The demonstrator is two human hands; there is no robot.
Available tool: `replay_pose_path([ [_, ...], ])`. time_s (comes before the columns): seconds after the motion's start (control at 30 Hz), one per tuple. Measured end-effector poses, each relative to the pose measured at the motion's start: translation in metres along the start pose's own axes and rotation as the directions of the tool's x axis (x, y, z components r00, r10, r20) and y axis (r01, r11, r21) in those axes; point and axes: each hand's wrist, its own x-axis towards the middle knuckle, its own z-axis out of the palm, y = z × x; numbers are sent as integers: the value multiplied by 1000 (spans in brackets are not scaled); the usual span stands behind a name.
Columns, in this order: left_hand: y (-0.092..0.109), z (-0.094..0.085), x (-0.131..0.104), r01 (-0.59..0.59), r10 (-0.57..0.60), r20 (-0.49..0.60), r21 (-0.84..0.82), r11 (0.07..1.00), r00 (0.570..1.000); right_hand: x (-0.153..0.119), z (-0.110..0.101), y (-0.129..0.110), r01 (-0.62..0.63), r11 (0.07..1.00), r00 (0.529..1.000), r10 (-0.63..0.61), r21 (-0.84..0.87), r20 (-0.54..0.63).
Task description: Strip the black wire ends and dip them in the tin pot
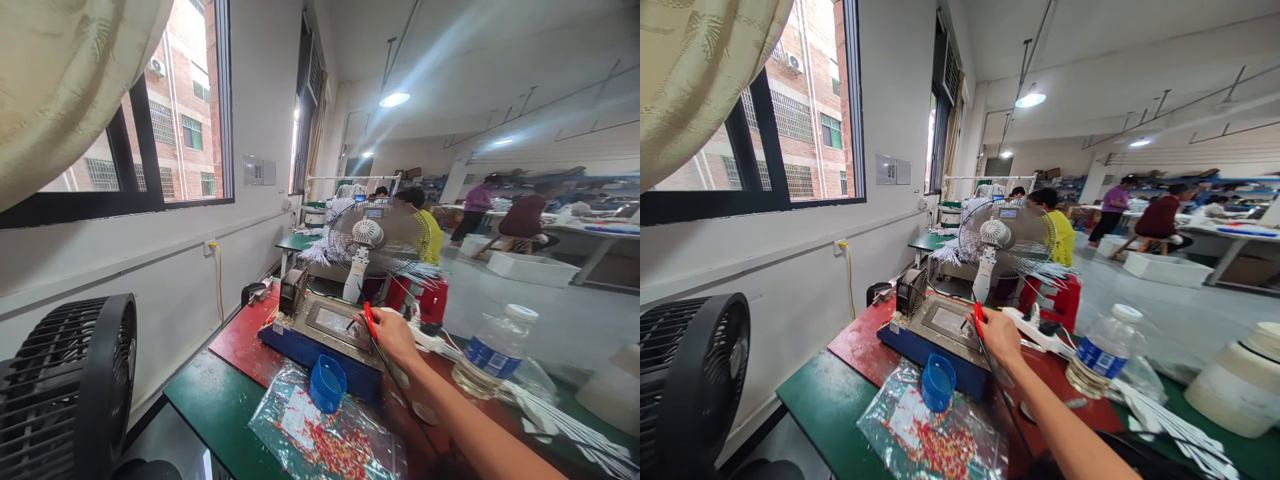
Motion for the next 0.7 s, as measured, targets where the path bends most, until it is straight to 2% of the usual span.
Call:
replay_pose_path([
  [0.1,-5,-18,-14,18,-18,4,5,1000,1000,0,0,1,5,1000,1000,-5,1,-12],
  [0.3,-24,-70,-61,80,-79,-17,29,996,997,-1,-1,-2,3,1000,1000,-3,-4,-1],
  [0.4,-31,-86,-78,104,-103,-26,44,994,994,-1,-1,-3,-11,1000,1000,11,-7,6],
  [0.53,-30,-91,-86,107,-107,-13,56,993,994,-2,-1,-3,-26,1000,1000,26,-6,1],
  [0.7,-17,-74,-78,88,-91,33,66,994,995,-4,-3,-3,-38,999,999,38,2,-21],
])
